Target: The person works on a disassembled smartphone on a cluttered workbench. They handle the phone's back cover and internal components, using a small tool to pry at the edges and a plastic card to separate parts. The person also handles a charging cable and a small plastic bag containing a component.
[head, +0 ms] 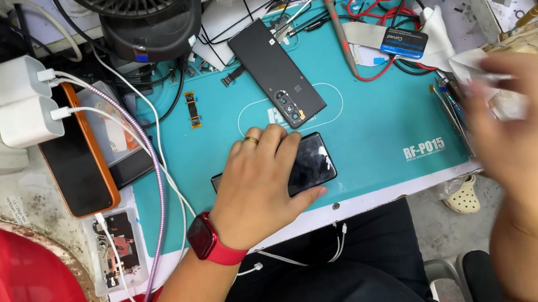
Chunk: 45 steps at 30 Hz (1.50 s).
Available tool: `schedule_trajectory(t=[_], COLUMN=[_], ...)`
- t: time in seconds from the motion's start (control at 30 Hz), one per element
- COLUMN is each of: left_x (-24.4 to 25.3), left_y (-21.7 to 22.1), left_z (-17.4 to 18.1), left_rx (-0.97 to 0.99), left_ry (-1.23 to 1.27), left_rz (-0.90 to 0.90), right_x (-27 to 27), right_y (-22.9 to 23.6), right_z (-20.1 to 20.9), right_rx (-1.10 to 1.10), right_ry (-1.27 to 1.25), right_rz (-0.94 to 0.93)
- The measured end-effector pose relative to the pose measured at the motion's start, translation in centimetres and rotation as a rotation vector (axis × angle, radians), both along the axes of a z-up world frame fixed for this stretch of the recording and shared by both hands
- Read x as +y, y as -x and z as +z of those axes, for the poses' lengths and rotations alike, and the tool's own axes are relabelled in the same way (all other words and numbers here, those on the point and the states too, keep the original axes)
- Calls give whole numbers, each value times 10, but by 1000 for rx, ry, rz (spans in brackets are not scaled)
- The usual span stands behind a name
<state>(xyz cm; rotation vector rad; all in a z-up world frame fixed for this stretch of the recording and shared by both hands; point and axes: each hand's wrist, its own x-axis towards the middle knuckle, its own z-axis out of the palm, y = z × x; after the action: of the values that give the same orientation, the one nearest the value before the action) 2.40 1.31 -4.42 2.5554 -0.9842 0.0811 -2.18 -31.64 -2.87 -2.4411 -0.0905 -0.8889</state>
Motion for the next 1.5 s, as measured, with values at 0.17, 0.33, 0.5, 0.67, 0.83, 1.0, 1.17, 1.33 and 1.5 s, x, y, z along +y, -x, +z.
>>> schedule_trajectory(t=[0.17, 0.33, 0.5, 0.67, 0.83, 1.0, 1.17, 1.33, 1.5], left_x=[3, 5, 5, 4, 3, 3, 4, 3, 3], left_y=[2, 2, 3, 3, 3, 3, 4, 5, 4], left_z=[2, 3, 2, 3, 5, 6, 7, 8, 8], left_rx=[8, -69, -133, -240, -228, -301, -384, -394, -412], left_ry=[26, 46, 27, -17, -22, -57, -101, -103, -111], left_rz=[1, 11, 9, 54, 34, 23, -2, -14, -12], right_x=[48, 40, 43, 70, 94, 107, 117, 120, 121], right_y=[-98, -105, -64, -12, 22, 23, 29, 31, 32], right_z=[-6, -21, 8, 37, 8, 8, -9, -12, -16], right_rx=[123, 230, 187, 533, 665, 645, 691, 663, 623], right_ry=[554, 622, 501, 37, -429, -331, -358, -309, -258], right_rz=[198, 52, 49, 234, 246, 359, 82, 86, 88])
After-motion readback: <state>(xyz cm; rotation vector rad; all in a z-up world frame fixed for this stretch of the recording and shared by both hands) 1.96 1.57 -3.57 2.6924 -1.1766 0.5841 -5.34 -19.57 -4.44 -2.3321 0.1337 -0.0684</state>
